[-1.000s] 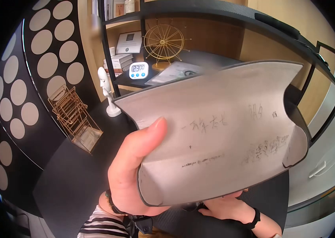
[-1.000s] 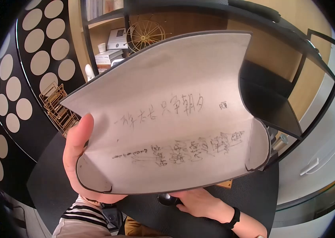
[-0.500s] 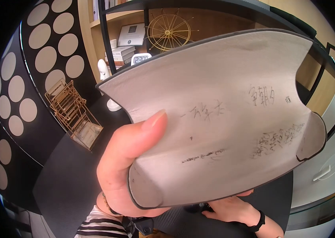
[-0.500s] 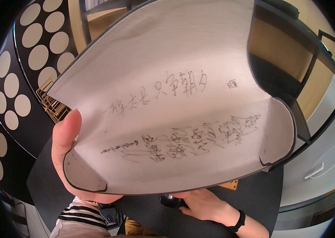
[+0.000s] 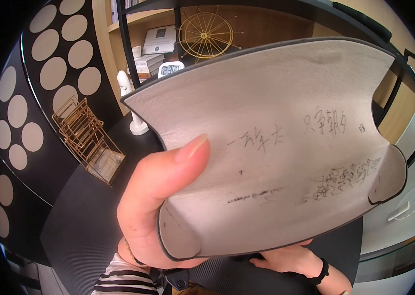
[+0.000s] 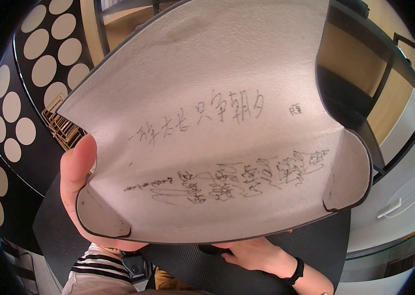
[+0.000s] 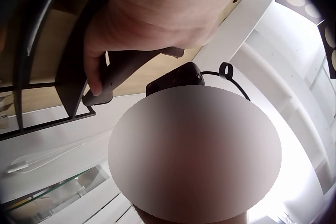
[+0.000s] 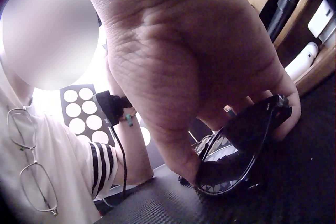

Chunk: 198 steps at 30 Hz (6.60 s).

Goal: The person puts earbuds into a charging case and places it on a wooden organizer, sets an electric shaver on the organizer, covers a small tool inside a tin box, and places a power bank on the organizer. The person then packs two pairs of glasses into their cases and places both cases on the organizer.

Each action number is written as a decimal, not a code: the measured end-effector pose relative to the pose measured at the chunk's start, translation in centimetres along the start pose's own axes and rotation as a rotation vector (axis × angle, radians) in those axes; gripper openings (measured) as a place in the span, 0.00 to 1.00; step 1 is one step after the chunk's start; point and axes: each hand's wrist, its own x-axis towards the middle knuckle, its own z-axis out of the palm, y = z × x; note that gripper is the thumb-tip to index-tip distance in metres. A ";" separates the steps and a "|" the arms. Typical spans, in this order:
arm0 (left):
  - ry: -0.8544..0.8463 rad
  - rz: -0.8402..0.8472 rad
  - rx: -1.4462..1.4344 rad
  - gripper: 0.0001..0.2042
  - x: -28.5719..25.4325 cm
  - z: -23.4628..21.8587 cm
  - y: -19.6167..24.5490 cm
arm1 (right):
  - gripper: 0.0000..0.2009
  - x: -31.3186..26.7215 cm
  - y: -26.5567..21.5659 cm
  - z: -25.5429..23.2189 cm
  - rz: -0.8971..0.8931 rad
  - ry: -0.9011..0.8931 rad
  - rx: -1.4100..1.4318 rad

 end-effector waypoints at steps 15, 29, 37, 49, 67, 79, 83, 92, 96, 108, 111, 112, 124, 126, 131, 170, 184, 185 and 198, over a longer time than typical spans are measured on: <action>0.105 0.016 -0.197 0.35 0.2 0.0 -0.5 | 0.25 -0.2 -0.3 -0.1 -0.034 0.033 -0.049; 0.243 0.022 0.173 0.38 0.5 1.6 -0.9 | 0.25 -0.1 -0.7 -0.5 0.023 -0.033 -0.047; -0.084 -0.087 -0.163 0.32 0.6 0.3 -0.6 | 0.26 -0.2 -0.3 -0.2 0.005 0.004 -0.043; 0.074 -0.040 -0.152 0.35 1.0 0.4 -0.8 | 0.27 0.0 0.0 0.0 0.000 -0.019 -0.018; -0.129 -0.199 -0.210 0.24 2.4 -0.5 -1.0 | 0.17 -0.2 -0.8 -1.6 -0.024 -0.082 -0.146; 0.046 -0.327 0.339 0.31 4.7 -0.9 -3.1 | 0.11 -7.3 -7.5 -8.2 -0.298 1.030 -0.384; 0.053 -0.408 0.328 0.27 4.0 -0.3 -4.2 | 0.16 -8.2 -7.1 -8.7 -0.241 1.242 -0.351; 0.000 -0.642 0.262 0.28 3.0 -0.1 -5.9 | 0.18 -7.9 -5.8 -9.2 -0.232 1.204 -0.375; 0.003 -0.628 0.253 0.28 2.6 0.1 -6.4 | 0.17 -7.3 -5.6 -9.1 -0.229 1.159 -0.350; 0.258 -0.497 0.404 0.25 2.8 0.2 -6.5 | 0.16 -6.9 -5.6 -8.8 -0.209 1.018 -0.214; 0.120 -0.426 0.150 0.21 2.6 -0.9 -6.7 | 0.19 -7.0 -5.2 -8.6 -0.234 0.996 -0.295; 0.131 -0.376 0.146 0.21 2.6 -0.8 -6.9 | 0.20 -6.8 -5.4 -8.5 -0.239 1.083 -0.341; 0.617 -0.125 0.416 0.33 2.9 0.0 -7.9 | 0.13 -9.4 -9.4 -5.5 -0.094 1.003 -0.397; 0.505 -0.258 0.398 0.37 3.0 0.5 -7.7 | 0.15 -8.0 -8.9 -4.4 -0.073 1.035 -0.476; 0.238 -0.393 0.328 0.36 2.8 -0.9 -6.4 | 0.13 -5.0 -9.2 -3.7 -0.224 1.567 -0.010; 0.704 0.143 0.446 0.38 1.3 -1.9 -5.9 | 0.16 -8.8 -8.3 -5.1 -0.098 1.046 -0.442; 0.415 -0.215 0.314 0.39 2.2 -1.4 -4.8 | 0.14 -9.2 -7.7 -6.3 -0.207 1.303 -0.345; 0.344 -0.321 0.272 0.39 2.3 -1.3 -4.5 | 0.15 -9.8 -7.8 -6.6 -0.083 1.251 -0.288; 0.131 -0.355 0.270 0.35 2.6 0.0 -5.9 | 0.41 -7.3 -4.8 -8.7 -0.112 1.326 0.513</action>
